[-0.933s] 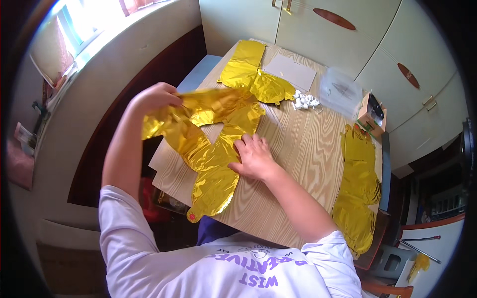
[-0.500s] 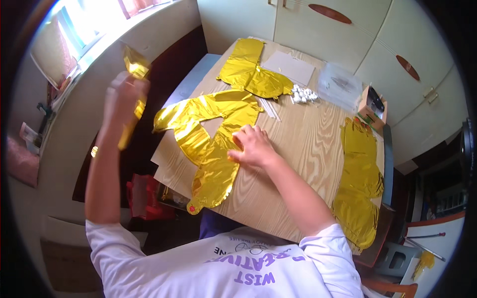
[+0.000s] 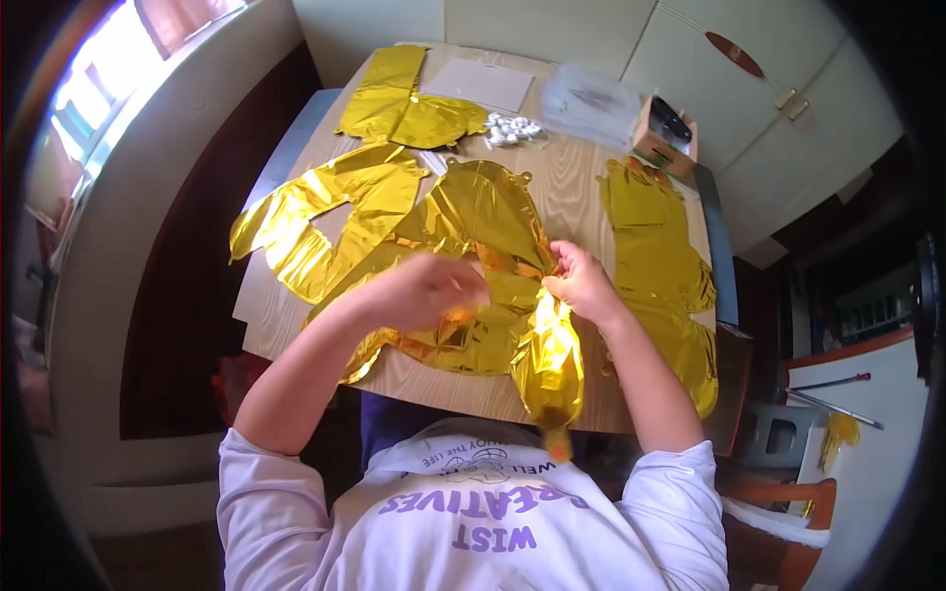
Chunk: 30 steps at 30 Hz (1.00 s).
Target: Folding and organizing gold Mylar balloons into packaging sleeves.
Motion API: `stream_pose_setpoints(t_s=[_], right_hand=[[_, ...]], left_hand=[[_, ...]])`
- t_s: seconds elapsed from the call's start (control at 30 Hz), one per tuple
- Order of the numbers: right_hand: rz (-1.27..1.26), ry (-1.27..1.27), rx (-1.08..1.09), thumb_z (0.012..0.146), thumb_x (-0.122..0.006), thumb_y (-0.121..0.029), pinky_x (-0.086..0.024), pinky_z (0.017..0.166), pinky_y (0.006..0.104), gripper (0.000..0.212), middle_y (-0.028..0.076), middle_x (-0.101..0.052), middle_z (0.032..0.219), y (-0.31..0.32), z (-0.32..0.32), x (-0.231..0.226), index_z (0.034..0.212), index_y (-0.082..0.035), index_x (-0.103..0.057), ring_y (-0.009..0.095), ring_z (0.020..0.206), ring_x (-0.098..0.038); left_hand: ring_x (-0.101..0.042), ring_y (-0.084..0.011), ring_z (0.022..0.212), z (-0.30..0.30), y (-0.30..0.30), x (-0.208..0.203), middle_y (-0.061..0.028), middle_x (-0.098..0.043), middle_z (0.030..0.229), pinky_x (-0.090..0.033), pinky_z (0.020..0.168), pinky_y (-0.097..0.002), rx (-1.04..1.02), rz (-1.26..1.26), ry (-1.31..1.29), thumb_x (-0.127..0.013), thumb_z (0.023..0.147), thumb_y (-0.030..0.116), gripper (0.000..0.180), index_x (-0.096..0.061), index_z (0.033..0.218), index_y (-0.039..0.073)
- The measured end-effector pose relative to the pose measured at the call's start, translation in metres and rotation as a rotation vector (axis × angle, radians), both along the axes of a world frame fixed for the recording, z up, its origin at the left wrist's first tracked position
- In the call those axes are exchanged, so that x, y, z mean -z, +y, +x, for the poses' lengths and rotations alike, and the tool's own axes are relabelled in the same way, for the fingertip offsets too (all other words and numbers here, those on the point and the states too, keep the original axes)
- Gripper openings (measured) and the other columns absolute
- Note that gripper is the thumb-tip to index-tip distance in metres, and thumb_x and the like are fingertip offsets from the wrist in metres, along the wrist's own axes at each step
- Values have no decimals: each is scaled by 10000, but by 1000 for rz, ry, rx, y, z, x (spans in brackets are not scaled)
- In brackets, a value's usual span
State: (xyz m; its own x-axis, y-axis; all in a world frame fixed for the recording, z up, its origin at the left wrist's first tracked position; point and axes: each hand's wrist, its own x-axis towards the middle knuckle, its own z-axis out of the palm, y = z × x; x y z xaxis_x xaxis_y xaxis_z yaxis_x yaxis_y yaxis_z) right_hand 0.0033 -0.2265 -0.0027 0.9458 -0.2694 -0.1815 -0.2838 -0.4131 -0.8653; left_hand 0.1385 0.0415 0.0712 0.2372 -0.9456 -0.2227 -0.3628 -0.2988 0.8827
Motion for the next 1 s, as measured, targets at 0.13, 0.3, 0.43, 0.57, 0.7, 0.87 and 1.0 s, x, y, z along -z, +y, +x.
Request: stream_pose_setpoints(t_s=[0.13,0.3,0.43,0.57,0.7,0.87,1.0], right_hand=[[-576,-302,18,815,-737,-99,-499,962,440,727,187,-613,1193,6,-19,-7,1469,-79,-420,359,1095,-610],[-760,-295,-145,807,-729,-122,-479,942,472,326,125,-644,1064,-12,-67,-11,1129,-92,-692,335,1024,-609],[-627,-343,297,851,-716,-161,-530,713,430,97,137,-670,863,-104,-56,-19,848,-67,-693,330,810,-662],[-661,-194,460,823,-799,-320,-529,803,411,263,131,-666,948,-161,-18,-7,838,-76,-702,323,903,-656],[-738,-42,453,789,-824,-372,-517,835,414,304,124,-648,988,-166,-8,10,871,-102,-711,315,973,-644],[-560,3,406,779,-831,-390,-502,868,425,306,108,-641,1009,-183,-16,20,842,-120,-701,305,1028,-625],[-667,15,427,795,-818,-355,-507,854,431,266,108,-652,998,-157,-10,4,813,-110,-716,316,990,-628]], left_hand=[[-424,-384,1392,11,10,60,-190,-487,1480,-343,1144,-501,-152,-171,-877,-706,900,308,585,-536,1423,109],[-325,-441,1453,6,19,78,-208,-438,1515,-232,1201,-563,-66,-149,-875,-738,841,372,681,-524,1436,120],[-330,-443,1448,-2,-19,61,-203,-443,1509,-244,1195,-566,-9,-209,-834,-744,833,363,670,-534,1418,113],[-349,-444,1433,-29,-71,71,-202,-440,1513,-280,1182,-561,59,-264,-801,-756,838,357,657,-536,1408,113],[-356,-422,1438,-39,-91,77,-185,-443,1518,-282,1187,-551,50,-288,-817,-768,832,376,648,-552,1395,138],[-435,-415,1373,-23,-128,73,-197,-500,1459,-370,1141,-508,24,-351,-689,-735,868,303,518,-603,1326,100],[-510,-386,1298,-11,-180,65,-200,-559,1382,-408,1103,-482,-19,-332,-601,-719,888,279,446,-625,1272,71]])
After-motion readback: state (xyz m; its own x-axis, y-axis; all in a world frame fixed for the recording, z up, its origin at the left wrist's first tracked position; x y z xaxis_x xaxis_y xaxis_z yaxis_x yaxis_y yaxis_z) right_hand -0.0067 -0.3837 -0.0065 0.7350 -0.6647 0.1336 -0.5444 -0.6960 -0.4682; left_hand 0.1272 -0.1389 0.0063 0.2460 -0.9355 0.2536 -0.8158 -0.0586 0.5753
